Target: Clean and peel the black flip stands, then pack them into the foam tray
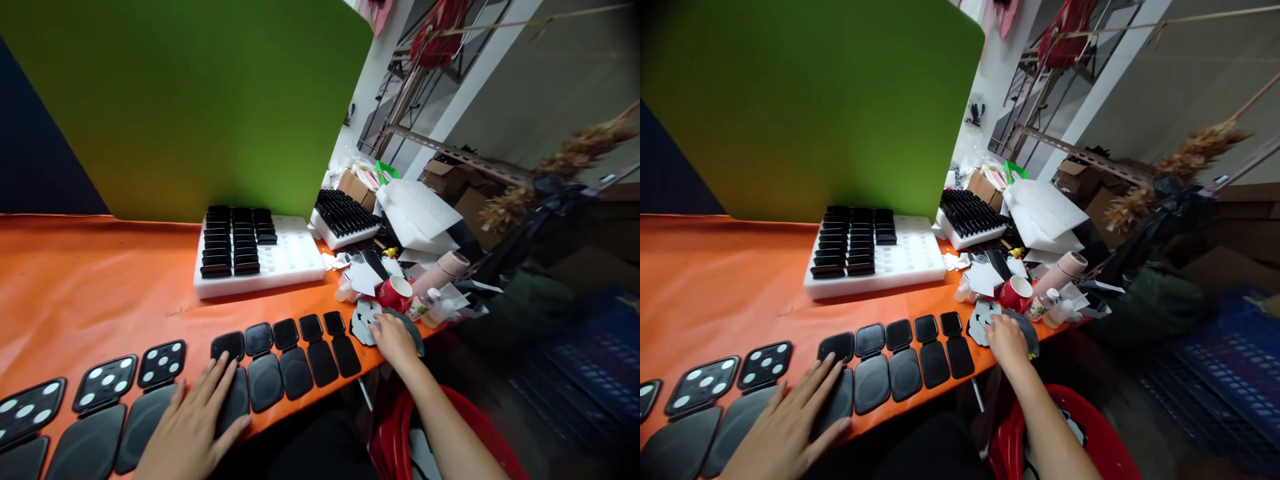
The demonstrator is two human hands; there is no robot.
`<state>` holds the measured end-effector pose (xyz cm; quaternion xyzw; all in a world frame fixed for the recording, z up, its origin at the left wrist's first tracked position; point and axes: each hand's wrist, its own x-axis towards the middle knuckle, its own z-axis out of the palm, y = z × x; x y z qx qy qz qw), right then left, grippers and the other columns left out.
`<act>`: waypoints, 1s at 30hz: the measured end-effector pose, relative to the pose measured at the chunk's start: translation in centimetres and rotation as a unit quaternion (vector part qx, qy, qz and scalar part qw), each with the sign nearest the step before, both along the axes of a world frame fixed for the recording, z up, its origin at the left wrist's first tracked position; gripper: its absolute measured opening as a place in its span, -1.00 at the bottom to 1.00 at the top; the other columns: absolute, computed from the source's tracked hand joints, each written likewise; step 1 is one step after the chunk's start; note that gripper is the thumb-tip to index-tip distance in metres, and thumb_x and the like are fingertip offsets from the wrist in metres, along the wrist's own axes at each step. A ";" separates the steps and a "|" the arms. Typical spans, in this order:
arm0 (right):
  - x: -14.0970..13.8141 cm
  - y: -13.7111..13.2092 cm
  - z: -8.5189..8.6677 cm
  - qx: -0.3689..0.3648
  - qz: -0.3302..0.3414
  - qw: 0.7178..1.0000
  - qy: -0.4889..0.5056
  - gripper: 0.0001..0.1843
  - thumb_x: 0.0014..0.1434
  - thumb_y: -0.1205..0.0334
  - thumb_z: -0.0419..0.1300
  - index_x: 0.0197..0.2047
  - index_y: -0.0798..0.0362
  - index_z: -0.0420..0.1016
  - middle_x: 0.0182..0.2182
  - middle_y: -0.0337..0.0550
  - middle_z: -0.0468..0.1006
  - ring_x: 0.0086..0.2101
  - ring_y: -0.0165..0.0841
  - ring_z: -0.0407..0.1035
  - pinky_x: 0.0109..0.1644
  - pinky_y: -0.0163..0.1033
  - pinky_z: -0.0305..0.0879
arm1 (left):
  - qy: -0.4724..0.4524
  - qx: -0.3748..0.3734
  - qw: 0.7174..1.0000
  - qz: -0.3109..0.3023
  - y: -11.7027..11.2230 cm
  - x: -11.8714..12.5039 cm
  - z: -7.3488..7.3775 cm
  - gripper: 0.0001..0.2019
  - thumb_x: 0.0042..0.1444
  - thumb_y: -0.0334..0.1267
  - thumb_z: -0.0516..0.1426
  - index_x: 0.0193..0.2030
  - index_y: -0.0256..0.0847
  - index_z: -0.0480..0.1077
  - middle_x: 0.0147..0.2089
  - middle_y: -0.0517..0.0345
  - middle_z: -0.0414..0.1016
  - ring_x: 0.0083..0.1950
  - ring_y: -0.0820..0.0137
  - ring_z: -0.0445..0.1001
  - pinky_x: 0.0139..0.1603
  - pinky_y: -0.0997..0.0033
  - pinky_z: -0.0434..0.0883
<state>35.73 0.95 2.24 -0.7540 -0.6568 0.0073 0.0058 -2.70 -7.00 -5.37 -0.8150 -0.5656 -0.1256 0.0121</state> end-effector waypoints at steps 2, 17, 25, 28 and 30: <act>1.9 1.0 -0.2 -0.015 -0.021 1.000 -0.011 -0.60 0.13 0.11 0.04 -0.02 0.12 0.38 -0.08 0.05 0.40 -0.08 -0.14 0.25 -0.03 -0.14 0.13 | -0.005 0.026 1.000 -0.010 -0.5 -1.4 0.0 -0.35 0.05 0.09 -0.03 0.25 -0.15 0.01 0.28 0.02 0.01 0.24 0.12 0.09 0.18 -0.08 0.03; 7.8 3.3 -2.6 -0.121 0.021 0.988 0.090 -0.57 0.00 -0.05 0.07 -0.15 0.01 0.46 -0.15 -0.08 0.50 -0.14 -0.12 0.35 -0.07 -0.18 0.19 | -0.004 0.002 0.998 0.059 -4.2 -3.3 1.1 -0.35 0.09 0.04 -0.03 0.28 -0.18 -0.08 0.27 0.05 0.03 0.22 0.16 0.13 0.11 0.14 0.24; 0.7 0.8 1.3 0.066 0.006 0.995 0.069 -0.64 0.07 0.00 -0.05 -0.25 0.02 0.43 -0.23 0.07 0.47 -0.18 -0.04 0.32 -0.12 -0.06 0.19 | -0.100 -0.017 0.991 0.083 -2.7 -3.1 1.7 -0.62 0.16 -0.20 -0.06 0.11 -0.14 0.26 0.10 0.09 0.34 0.08 0.22 0.32 0.05 0.22 0.33; -9.1 -0.9 0.7 -0.041 0.058 0.940 0.334 -0.68 0.07 -0.05 0.01 -0.31 0.00 0.38 -0.38 -0.10 0.48 -0.34 -0.22 0.37 -0.27 -0.21 0.27 | -0.109 0.004 0.991 0.078 -2.5 -3.2 1.2 -0.63 0.15 -0.32 -0.08 0.09 -0.16 0.27 0.08 0.07 0.36 0.07 0.26 0.33 0.05 0.25 0.35; -16.3 -1.3 -0.4 -0.119 0.153 0.867 0.459 -0.71 0.11 -0.01 -0.01 -0.29 0.02 0.35 -0.43 -0.18 0.45 -0.39 -0.30 0.36 -0.33 -0.27 0.27 | -0.106 0.024 0.991 0.076 -2.5 -3.1 1.0 -0.63 0.14 -0.36 -0.07 0.08 -0.19 0.28 0.07 0.04 0.37 0.06 0.25 0.34 0.02 0.26 0.37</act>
